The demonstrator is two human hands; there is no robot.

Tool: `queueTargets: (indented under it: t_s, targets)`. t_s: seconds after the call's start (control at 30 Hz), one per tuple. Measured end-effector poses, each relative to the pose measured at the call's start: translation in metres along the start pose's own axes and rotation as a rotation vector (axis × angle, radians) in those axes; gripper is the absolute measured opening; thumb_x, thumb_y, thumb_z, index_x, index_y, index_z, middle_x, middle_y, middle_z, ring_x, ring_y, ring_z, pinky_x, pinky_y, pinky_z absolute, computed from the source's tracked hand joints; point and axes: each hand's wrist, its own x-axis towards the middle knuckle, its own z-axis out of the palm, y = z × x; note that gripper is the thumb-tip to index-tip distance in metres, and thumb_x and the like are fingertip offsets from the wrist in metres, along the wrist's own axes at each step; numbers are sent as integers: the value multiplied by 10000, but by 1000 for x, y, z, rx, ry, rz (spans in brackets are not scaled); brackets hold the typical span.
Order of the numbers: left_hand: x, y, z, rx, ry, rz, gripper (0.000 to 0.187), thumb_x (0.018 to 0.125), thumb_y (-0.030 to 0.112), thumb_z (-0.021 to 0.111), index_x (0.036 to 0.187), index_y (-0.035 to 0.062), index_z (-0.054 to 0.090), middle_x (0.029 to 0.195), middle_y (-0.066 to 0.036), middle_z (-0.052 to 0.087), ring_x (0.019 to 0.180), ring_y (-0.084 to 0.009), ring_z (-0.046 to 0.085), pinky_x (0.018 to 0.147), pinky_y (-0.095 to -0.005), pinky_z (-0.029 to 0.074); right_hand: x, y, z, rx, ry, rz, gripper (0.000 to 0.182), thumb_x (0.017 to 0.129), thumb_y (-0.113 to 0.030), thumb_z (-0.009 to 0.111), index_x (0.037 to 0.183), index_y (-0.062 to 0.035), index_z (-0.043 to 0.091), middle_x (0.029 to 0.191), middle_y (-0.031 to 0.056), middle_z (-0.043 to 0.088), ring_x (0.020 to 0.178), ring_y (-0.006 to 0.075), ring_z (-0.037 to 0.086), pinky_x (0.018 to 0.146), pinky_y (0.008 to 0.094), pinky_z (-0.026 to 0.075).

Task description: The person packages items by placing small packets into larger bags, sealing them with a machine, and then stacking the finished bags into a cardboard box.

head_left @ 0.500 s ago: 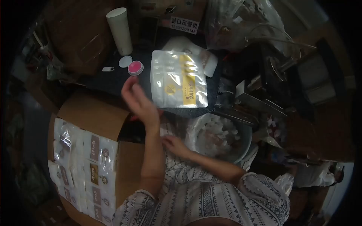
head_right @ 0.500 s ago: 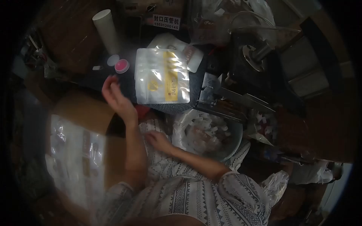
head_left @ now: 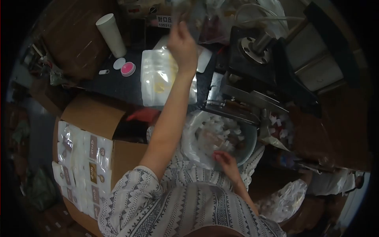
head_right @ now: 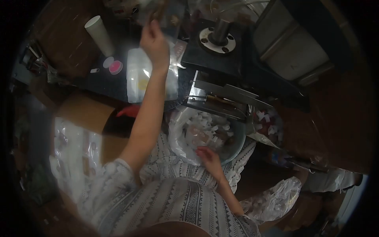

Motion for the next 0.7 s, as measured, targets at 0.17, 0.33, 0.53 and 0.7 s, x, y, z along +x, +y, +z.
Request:
queueTargets:
  t_s: [0.17, 0.33, 0.53, 0.7]
  targets:
    - [-174, -2, -95, 171, -61, 425, 339, 922, 29, 436, 1251, -18, 502, 1069, -213, 611, 978, -296, 612, 822, -350, 479, -17, -37, -37, -20, -235, 77, 269, 933, -145, 545, 1164, -11, 573, 1051, 67, 653, 977, 126, 590, 874, 255, 447]
    - [-295, -69, -132, 177, -794, 377, 511, 799, -1, 512, 1307, 41, 475, 1240, -193, 547, 1165, -361, 522, 977, -428, 410, -30, -80, -84, -1, -480, 105, 259, 923, -151, 565, 1144, -20, 589, 1032, 57, 659, 953, 108, 592, 831, 252, 460]
    - [-354, -179, -94, 692, -1330, 455, 699, 761, 257, 621, 1400, 143, 364, 1422, -164, 362, 1361, -370, 231, 1062, -543, 224, -34, -109, -102, -106, -439, -138, 247, 907, -157, 591, 1121, -35, 609, 967, 44, 678, 904, 98, 595, 782, 252, 472]
    - [-343, -173, -82, 825, -1545, 423, 615, 767, 324, 644, 1324, 147, 452, 1380, -157, 401, 1300, -341, 334, 1014, -536, 299, -23, -124, -131, -318, 43, -373, 184, 862, -99, 607, 1019, -13, 649, 919, 88, 688, 814, 148, 639, 723, 269, 479]
